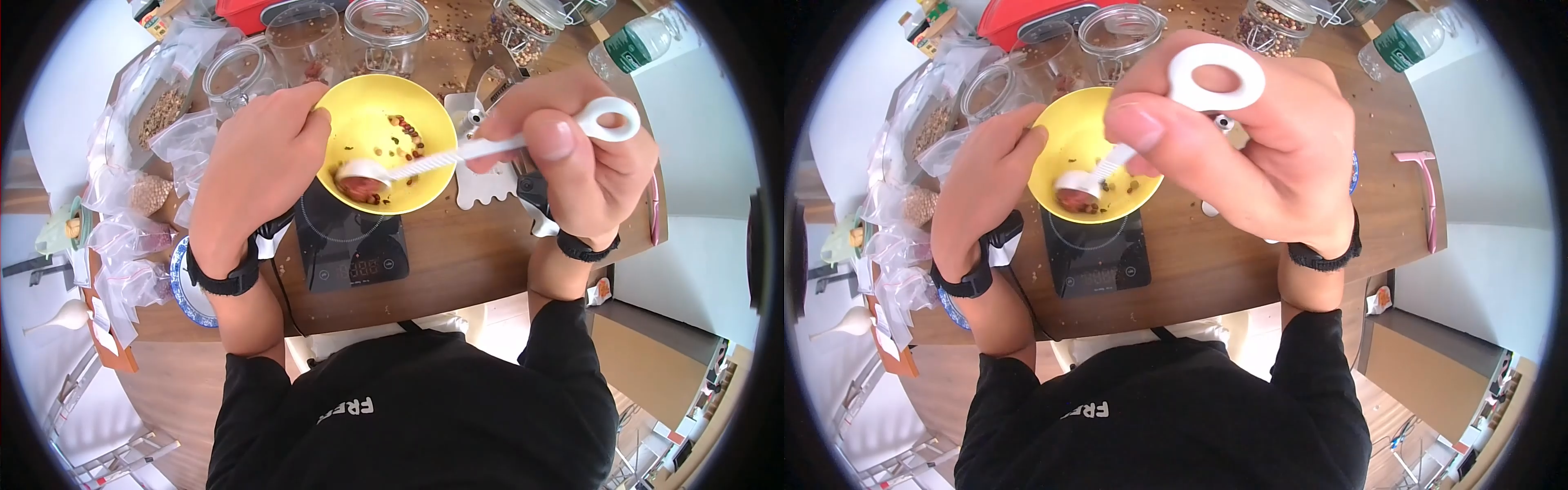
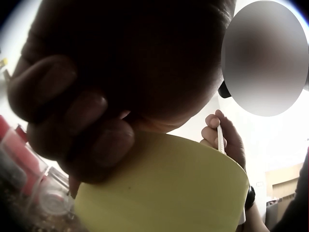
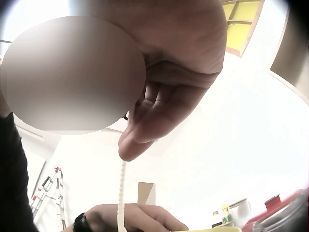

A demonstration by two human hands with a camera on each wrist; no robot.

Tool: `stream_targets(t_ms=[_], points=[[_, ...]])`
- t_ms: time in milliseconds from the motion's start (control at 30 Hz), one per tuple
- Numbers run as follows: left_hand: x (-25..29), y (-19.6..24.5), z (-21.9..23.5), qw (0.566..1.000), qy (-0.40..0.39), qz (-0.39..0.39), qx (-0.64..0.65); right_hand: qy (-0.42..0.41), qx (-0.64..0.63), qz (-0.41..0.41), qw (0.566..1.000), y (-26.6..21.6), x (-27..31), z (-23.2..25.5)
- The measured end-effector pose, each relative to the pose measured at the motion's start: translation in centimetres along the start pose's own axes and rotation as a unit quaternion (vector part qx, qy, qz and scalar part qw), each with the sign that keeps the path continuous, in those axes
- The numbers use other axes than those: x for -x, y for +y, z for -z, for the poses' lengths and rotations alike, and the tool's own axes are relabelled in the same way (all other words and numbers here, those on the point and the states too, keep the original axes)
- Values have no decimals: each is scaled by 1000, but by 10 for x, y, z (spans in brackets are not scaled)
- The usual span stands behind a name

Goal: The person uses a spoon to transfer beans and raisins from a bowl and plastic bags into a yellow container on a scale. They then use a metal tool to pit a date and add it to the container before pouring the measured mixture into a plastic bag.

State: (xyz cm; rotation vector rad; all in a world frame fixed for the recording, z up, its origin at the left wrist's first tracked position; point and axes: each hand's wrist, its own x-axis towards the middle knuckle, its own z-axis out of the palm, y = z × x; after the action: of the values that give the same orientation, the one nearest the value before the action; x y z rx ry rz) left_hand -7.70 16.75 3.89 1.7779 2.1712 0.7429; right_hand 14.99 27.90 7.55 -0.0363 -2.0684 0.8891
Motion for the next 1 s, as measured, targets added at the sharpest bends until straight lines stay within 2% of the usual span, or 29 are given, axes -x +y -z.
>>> stream_targets(t_ms=[167, 267, 300, 367, 433, 533, 567, 633, 700, 767, 800, 833, 933, 1000], points=[[-1, 2, 6, 998, -30, 41, 27, -16, 101, 18, 995, 10, -2, 4], [-1, -2, 6, 1000, -10, 25, 13, 54, 92, -30, 994, 14, 4, 7], [-1, -2, 6, 1000, -5, 25, 17, 53, 92, -28, 994, 9, 4, 7], [0, -2, 6, 999, 1, 27, 21, 43, 135, -18, 990, 0, 2, 8], [1, -1, 7, 999, 14, 22, 24, 47, 123, 10, 991, -2, 2, 11], [-1, 3, 11, 997, 50, 33, 55, 123, 67, 62, 988, -2, 7, 10], [-1, 4, 12, 996, 54, 34, 55, 121, 67, 66, 988, -1, 6, 12], [-1, 3, 11, 995, 70, 44, 62, 57, 137, 27, 989, -2, 1, 11], [-1, 1, 11, 994, 81, 41, 62, 69, 138, 13, 988, 0, 1, 5], [-2, 0, 11, 993, 91, 36, 63, 21, 94, -9, 995, -6, -1, 4], [-2, -1, 10, 993, 95, 44, 62, 38, 32, 45, 998, 5, 1, 1], [-2, -1, 10, 992, 97, 52, 61, 38, 32, 45, 998, 2, 1, 1], [-1, 0, 10, 991, 101, 50, 71, 18, 41, 5, 999, -5, 2, 1], [-1, 2, 12, 992, 92, 49, 72, 54, 12, -14, 998, -4, 3, 0]])
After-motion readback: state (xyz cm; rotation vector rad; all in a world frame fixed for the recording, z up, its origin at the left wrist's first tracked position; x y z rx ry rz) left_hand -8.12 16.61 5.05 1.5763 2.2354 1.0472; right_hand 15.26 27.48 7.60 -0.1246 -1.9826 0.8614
